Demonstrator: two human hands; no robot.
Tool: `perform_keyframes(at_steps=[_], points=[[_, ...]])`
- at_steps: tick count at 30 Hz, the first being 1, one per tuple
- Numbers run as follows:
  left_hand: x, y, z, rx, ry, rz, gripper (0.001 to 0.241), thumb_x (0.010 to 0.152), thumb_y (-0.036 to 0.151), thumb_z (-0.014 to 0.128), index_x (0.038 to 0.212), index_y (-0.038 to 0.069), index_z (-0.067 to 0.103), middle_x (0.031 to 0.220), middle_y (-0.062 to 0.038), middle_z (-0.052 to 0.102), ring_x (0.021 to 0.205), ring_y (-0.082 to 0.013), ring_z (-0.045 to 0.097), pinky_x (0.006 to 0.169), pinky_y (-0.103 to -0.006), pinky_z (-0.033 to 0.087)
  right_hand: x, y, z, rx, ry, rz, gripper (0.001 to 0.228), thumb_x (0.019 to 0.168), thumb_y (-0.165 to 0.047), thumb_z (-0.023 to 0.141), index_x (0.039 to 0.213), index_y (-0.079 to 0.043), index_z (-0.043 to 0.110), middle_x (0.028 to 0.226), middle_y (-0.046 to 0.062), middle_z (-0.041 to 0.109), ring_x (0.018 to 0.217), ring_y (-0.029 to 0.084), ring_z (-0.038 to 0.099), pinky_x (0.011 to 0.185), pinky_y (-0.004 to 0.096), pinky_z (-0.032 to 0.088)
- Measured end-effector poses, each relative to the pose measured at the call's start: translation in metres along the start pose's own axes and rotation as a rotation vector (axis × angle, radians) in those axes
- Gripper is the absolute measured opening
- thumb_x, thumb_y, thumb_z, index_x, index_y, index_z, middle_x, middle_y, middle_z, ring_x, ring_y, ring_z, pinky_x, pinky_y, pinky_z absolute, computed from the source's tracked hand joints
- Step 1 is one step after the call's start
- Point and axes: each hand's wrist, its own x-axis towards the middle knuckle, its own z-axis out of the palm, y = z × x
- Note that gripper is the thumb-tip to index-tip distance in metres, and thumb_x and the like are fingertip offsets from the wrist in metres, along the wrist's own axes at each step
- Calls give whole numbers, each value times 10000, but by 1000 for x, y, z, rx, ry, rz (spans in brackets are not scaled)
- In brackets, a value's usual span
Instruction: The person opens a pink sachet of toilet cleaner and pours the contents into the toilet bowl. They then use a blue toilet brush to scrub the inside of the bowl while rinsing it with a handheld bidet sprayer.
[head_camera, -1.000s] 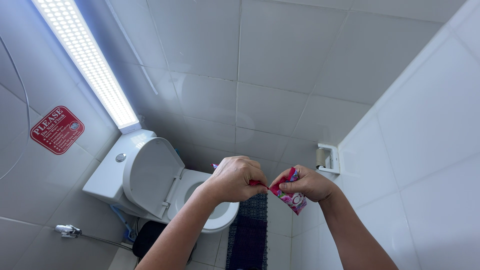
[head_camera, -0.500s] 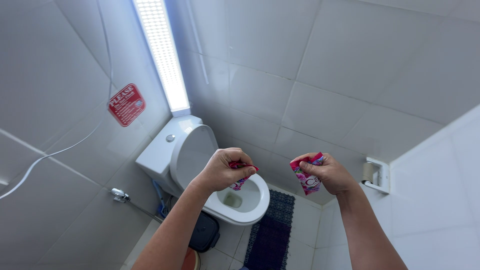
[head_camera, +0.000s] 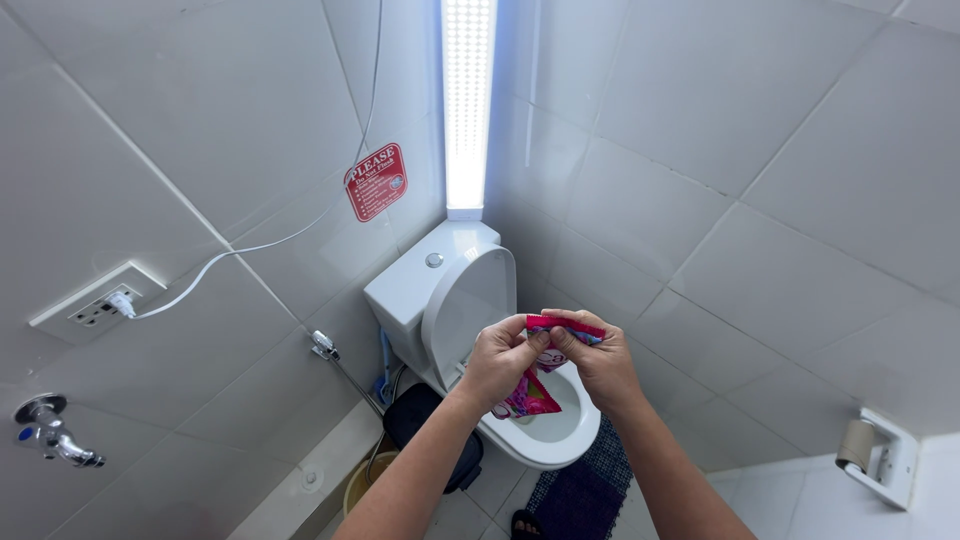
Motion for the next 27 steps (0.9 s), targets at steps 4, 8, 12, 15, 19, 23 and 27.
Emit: perform_keyframes(at_steps=[4, 8, 12, 15, 19, 23, 27], points=[[11, 13, -6, 46, 175, 37, 213, 1039, 164, 617, 1164, 15, 704, 875, -70, 737, 768, -83, 657, 686, -256, 554, 7, 5, 20, -46, 74, 16, 533, 897, -200, 734, 1392, -63, 593, 1062, 68, 686, 969, 140, 633, 888, 306, 557], [27, 21, -11, -62, 523, 25, 225, 1033, 223, 593, 1148, 56, 690, 835, -45, 697, 726, -91, 631, 649, -275, 542, -6, 11, 40, -646, 196, -413, 658, 817, -236, 834, 1326, -16, 479, 1145, 134, 601, 1046, 200, 598, 913, 350, 511], [38, 3, -15, -297, 715, 72, 238, 1035, 237, 586, 1129, 47, 693, 920, -49, 702, 776, -79, 661, 700, -284, 585, 11, 14, 62, -266, 11, -68, 494, 857, -153, 745, 1288, -66, 519, 1074, 41, 693, 984, 115, 674, 872, 303, 570], [43, 4, -19, -415, 766, 16, 247, 1017, 249, 573, 1133, 66, 690, 948, -47, 698, 802, -86, 679, 719, -284, 599, 29, 52, 53, 32, 114, 110, 193, 924, -77, 723, 1075, -18, 618, 929, 72, 712, 818, 125, 656, 735, 321, 573], [70, -45, -72, -477, 824, -48, 253, 1003, 261, 573, 1124, 69, 684, 936, -45, 692, 797, -116, 680, 703, -316, 588, 47, 67, 38, 138, 59, 89, 67, 956, -44, 702, 992, -25, 649, 884, 47, 687, 779, 94, 638, 714, 292, 593], [103, -101, -170, -131, 1029, 48, 234, 1036, 238, 643, 1065, 11, 694, 974, -27, 646, 832, -94, 612, 770, -294, 568, 51, 62, 16, 40, 187, 21, 86, 939, -47, 717, 1002, -21, 665, 883, 47, 681, 774, 95, 627, 684, 270, 547], [135, -146, -266, -71, 990, -27, 238, 1005, 260, 647, 1004, 31, 712, 923, -62, 749, 768, -109, 635, 721, -313, 542, 44, 65, -10, -9, 417, -43, 100, 942, -33, 710, 1034, -21, 670, 884, 54, 679, 801, 103, 629, 725, 269, 549]])
